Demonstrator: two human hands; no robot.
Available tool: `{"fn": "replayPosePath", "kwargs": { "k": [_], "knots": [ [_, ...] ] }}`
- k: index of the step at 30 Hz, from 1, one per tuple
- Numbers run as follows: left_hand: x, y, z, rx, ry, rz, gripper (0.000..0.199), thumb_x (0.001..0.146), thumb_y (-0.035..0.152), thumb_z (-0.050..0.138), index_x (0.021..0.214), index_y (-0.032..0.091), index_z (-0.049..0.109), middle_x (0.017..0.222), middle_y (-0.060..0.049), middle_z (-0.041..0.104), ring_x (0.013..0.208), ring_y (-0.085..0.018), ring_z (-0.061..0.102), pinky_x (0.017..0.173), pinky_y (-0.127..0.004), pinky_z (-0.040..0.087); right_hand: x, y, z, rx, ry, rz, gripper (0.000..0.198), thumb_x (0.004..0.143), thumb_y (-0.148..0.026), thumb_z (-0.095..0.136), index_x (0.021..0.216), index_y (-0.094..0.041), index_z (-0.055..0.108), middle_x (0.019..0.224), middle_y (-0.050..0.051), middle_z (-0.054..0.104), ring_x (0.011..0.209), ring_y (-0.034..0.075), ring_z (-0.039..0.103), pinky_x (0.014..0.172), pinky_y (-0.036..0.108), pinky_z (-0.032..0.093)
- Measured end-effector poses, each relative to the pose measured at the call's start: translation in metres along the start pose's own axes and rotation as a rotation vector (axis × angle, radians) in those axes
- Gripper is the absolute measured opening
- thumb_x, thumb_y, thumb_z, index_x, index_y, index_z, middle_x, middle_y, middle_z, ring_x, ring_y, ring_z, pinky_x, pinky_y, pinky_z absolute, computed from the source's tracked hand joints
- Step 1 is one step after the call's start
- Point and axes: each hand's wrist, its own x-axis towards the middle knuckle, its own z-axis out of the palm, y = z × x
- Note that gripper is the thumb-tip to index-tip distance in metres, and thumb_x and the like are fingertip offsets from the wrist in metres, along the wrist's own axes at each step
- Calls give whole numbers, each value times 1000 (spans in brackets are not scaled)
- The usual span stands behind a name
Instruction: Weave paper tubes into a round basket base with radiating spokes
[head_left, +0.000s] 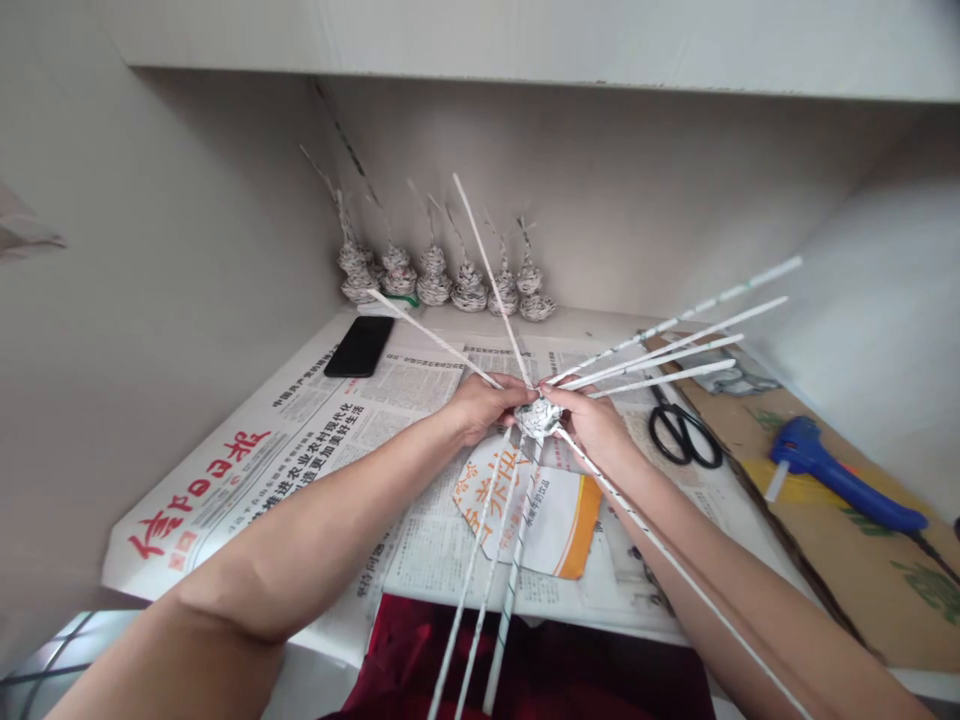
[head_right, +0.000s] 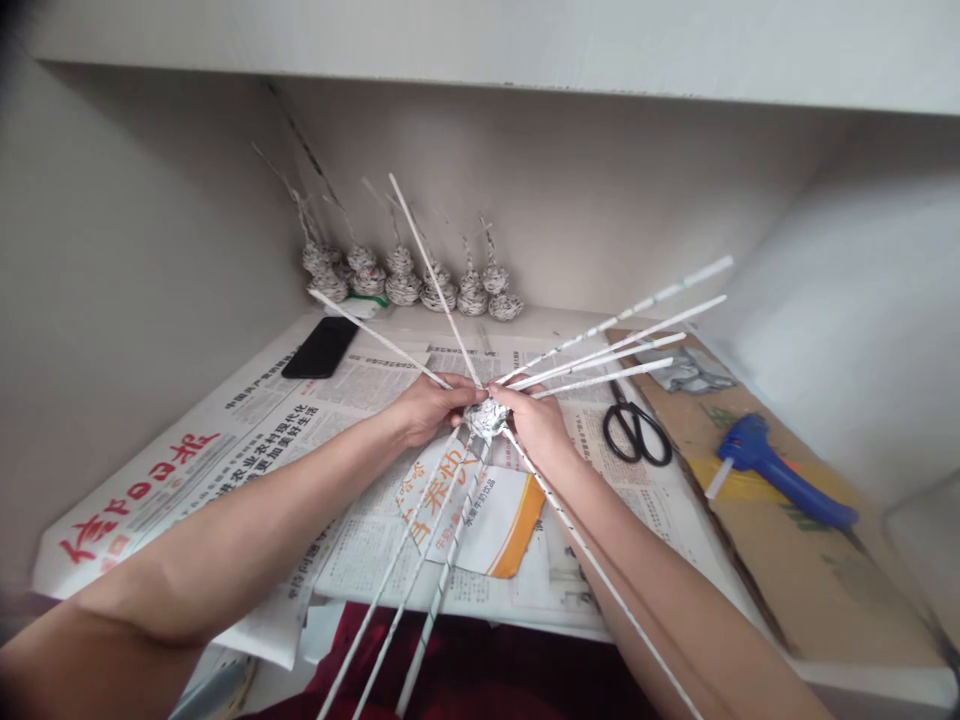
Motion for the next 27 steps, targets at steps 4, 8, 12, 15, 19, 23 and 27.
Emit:
{"fn": "replayPosePath", "kwargs": {
  "k": [4, 8, 12, 15, 19, 23, 27],
  "knots": [
    [-1, 2, 0, -11, 2, -43, 21, 55, 19, 82, 67, 9, 68, 62, -1, 60, 52, -8, 54, 43, -18, 44, -1, -2, 1, 35, 13, 16, 21, 59, -24, 76, 73, -18, 62, 61, 0, 62, 54, 17, 58, 50, 30, 46],
    [-2, 4, 1, 16, 3, -45, 12, 60, 15, 76, 64, 9, 67, 60, -1, 59, 50, -8, 54, 41, -18, 42, -1, -2, 0, 19, -10, 33, 19, 59, -24, 75, 71, -18, 63, 61, 1, 63, 53, 17, 57, 51, 30, 47],
    [-2, 3, 3, 35, 18, -27, 11, 61, 15, 74, 59, 10, 64, 51, 1, 54, 41, -5, 44, 35, -16, 27, 4, -1, -8, -132, -53, -96, 16, 61, -25, 75, 70, -18, 63, 60, 0, 62, 57, 17, 58, 54, 30, 47],
    [-2, 3, 3, -21, 10, -30, 12, 60, 15, 73, 57, 11, 62, 48, 3, 50, 39, -4, 39, 35, -18, 22, 7, -3, -14, -326, -72, -262, 11, 64, -25, 72, 70, -18, 65, 65, -1, 63, 62, 16, 58, 58, 28, 45],
    [-2, 5, 2, -86, -42, -28, 15, 57, 17, 74, 56, 12, 60, 50, 2, 52, 42, -5, 42, 37, -19, 21, 8, -4, -16, -363, -126, -288, 12, 68, -30, 69, 73, -20, 66, 68, -1, 64, 65, 16, 59, 61, 29, 46],
    [-1, 8, -1, -74, -76, -41, 22, 52, 20, 79, 55, 12, 59, 49, 3, 49, 42, -4, 39, 37, -19, 19, 7, -4, -14, -291, -133, -240, 15, 67, -31, 70, 75, -20, 65, 67, 0, 64, 65, 18, 60, 61, 30, 48],
    [0, 7, -2, -90, -66, -50, 18, 54, 18, 76, 55, 12, 59, 49, 2, 50, 42, -5, 40, 37, -19, 19, 6, -4, -14, -309, -125, -219, 15, 67, -31, 70, 76, -20, 66, 69, 0, 65, 66, 18, 60, 59, 29, 48]
  ]
}}
